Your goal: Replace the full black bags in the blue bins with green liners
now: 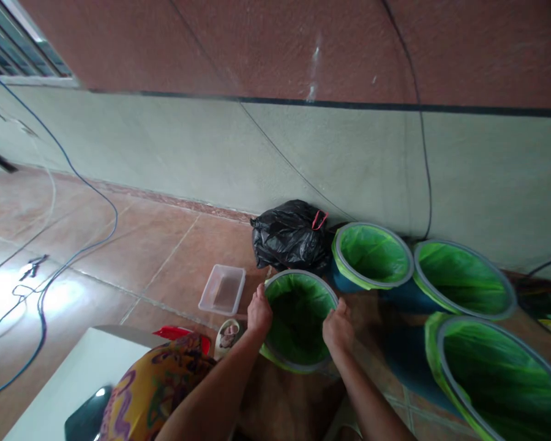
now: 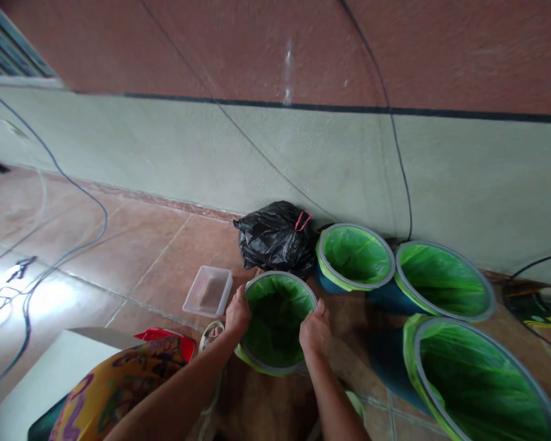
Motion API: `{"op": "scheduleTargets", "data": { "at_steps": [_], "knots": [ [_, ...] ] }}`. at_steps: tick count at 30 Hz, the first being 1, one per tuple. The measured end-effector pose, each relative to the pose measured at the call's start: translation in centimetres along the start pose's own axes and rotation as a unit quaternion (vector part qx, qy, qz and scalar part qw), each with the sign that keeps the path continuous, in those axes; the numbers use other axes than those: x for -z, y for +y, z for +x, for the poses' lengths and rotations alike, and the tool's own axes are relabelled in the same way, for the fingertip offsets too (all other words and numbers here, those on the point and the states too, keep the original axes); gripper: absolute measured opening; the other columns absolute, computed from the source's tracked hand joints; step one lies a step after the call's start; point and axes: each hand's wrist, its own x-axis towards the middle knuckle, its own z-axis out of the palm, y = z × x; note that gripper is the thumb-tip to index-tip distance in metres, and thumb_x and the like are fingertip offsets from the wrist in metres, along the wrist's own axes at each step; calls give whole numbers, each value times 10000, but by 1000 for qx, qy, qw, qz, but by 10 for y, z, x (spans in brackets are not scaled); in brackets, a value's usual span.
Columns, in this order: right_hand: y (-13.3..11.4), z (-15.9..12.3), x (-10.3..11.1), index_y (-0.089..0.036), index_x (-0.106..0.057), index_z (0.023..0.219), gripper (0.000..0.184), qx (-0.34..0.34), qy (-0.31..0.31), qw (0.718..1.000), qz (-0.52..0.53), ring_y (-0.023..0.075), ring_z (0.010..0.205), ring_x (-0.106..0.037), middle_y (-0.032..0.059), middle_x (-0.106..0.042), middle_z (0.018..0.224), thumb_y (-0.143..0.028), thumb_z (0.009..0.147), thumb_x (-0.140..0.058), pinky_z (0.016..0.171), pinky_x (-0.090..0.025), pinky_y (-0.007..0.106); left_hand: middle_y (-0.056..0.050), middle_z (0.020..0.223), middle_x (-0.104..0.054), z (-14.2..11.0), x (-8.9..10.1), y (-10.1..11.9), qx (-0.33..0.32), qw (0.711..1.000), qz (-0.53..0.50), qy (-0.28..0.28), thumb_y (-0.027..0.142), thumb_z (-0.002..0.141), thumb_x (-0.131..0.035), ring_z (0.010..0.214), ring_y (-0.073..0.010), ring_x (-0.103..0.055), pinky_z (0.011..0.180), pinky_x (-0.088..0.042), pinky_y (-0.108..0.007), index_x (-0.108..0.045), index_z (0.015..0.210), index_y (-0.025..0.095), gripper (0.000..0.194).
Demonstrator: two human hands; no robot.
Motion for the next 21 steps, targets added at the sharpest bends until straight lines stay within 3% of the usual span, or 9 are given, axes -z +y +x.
{"op": "scheduleTargets", "data": {
  "at_steps": [3, 6, 9, 12, 15, 21],
  "knots": [
    [-6, -6, 4, -50, -309, 1427, 555, -17, 14, 1000, -5, 292, 1040, -593, 219, -527, 1251, -248, 908, -303, 833, -448, 375, -146, 1276, -585, 20, 16, 10, -60, 998, 19, -17, 195, 888, -418, 1186, -244, -550, 1017, -411, -351, -395, 1400, 159, 513],
    [-9, -8, 10, -76, -302, 1444, 588, 24, 45, 998, -42, 320, 1138, -533, 222, -469, 1351, -280, 897, -370, 909, -415, 419, -156, 1410, -474, 16, 21, 10, -56, 996, 12, 65, 221, 874, -454, 1317, -257, -431, 1096, -340, -378, -321, 1443, 139, 590],
    [-12, -3, 14, -119, -274, 1472, 592, 97, 57, 991, -78, 317, 1242, -444, 183, -388, 1458, -261, 904, -364, 982, -362, 449, -180, 1424, -445, -6, 8, 1, -18, 992, -6, 123, 248, 871, -465, 1344, -270, -397, 1115, -322, -389, -283, 1456, 98, 632],
    [-14, 5, 12, -136, -241, 1493, 598, 149, 36, 984, -96, 285, 1293, -387, 148, -355, 1496, -224, 910, -341, 1023, -330, 423, -177, 1417, -454, -25, -13, -8, -7, 993, -26, 113, 215, 868, -450, 1335, -259, -416, 1105, -346, -388, -275, 1461, 101, 629],
    [-14, 8, 7, -144, -210, 1508, 617, 149, 37, 982, -107, 287, 1304, -361, 132, -323, 1520, -224, 911, -339, 1023, -330, 418, -171, 1415, -459, -30, -25, -11, 11, 993, -30, 114, 147, 868, -391, 1328, -235, -428, 1114, -340, -360, -286, 1456, 97, 599],
    [-17, 4, 3, -142, -208, 1511, 610, 131, 44, 985, -108, 298, 1266, -393, 124, -314, 1524, -201, 912, -308, 992, -362, 415, -165, 1402, -465, -19, -19, -7, 15, 996, -23, 84, 111, 852, -388, 1300, -224, -459, 1087, -366, -324, -268, 1461, 105, 621]
  ]
}}
